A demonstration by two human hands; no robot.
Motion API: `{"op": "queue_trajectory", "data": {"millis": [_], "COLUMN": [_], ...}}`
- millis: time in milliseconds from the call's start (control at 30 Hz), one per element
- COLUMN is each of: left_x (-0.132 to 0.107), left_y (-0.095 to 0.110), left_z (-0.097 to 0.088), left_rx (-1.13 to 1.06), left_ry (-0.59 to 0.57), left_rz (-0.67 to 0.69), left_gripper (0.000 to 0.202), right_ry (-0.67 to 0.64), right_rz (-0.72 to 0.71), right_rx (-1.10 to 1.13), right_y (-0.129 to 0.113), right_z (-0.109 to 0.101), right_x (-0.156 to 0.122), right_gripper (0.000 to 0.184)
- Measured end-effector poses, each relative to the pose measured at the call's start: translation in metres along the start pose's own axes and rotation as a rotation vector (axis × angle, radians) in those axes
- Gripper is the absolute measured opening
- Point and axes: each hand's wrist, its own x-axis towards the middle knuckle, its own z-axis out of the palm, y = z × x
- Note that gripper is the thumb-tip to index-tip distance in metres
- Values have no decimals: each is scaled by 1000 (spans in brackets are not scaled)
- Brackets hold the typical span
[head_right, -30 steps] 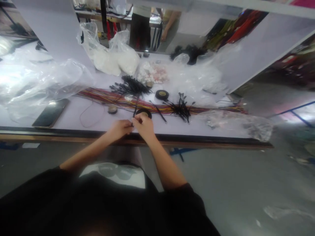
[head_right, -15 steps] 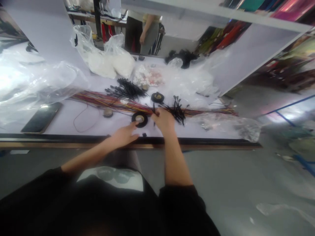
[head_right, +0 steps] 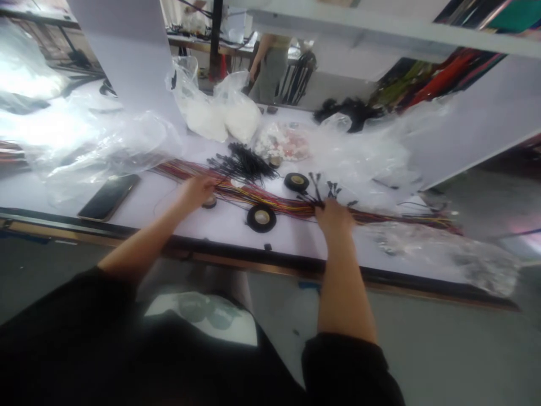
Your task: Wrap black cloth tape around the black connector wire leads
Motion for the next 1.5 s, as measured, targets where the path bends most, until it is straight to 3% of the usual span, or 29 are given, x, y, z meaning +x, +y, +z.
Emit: {"op": "queue_trajectory", "data": {"millis": [100,167,233,333,433,533,633,700,767,833,900,967,1000,1033,1133,1200,1267,1367,1433,1500], "left_x": [30,43,52,57,55,45,27,12,-4,-21,-38,-56,-64,-70,-82,-83,-82,-83,-86,-91], "left_y": [2,3,2,-3,-8,-7,1,6,9,7,3,0,0,2,13,22,27,26,22,20], "left_z": [-7,-3,3,3,-8,-22,-32,-37,-41,-42,-39,-31,-25,-20,-4,1,2,0,-4,-9], "left_rx": [184,239,249,251,270,340,421,419,363,248,60,-192,-332,-481,-1017,-1310,-1482,-1551,-1488,-1327], "left_ry": [-87,-174,-217,-220,-161,-56,-18,-24,-11,84,298,550,619,606,261,92,0,-133,-211,-310], "left_rz": [-42,-61,-76,-87,-67,37,223,380,520,594,565,414,319,239,124,89,42,-2,31,114], "left_gripper": [32,33,35,34,32,31,30,28,25,22,21,23,24,25,36,41,39,36,34,30], "right_ry": [122,158,110,29,50,128,208,213,150,58,-46,-138,-179,-219,-306,-327,-310,-423,-543,-472], "right_rz": [-7,-126,-259,-438,-538,-581,-639,-701,-750,-732,-679,-659,-676,-705,-786,-797,-776,-852,-911,-777], "right_rx": [71,137,177,265,361,426,358,235,119,72,152,377,517,651,876,848,736,583,605,813], "right_y": [-1,-14,-30,-51,-66,-81,-104,-120,-133,-139,-138,-132,-130,-128,-127,-129,-129,-117,-104,-93], "right_z": [-2,5,15,25,26,18,9,6,5,7,9,12,14,17,27,35,40,39,32,24], "right_x": [6,-1,-12,-28,-37,-41,-48,-55,-62,-69,-76,-83,-87,-91,-108,-120,-131,-136,-131,-124], "right_gripper": [37,39,31,23,22,25,37,47,45,33,28,30,30,31,32,29,26,23,19,24]}}
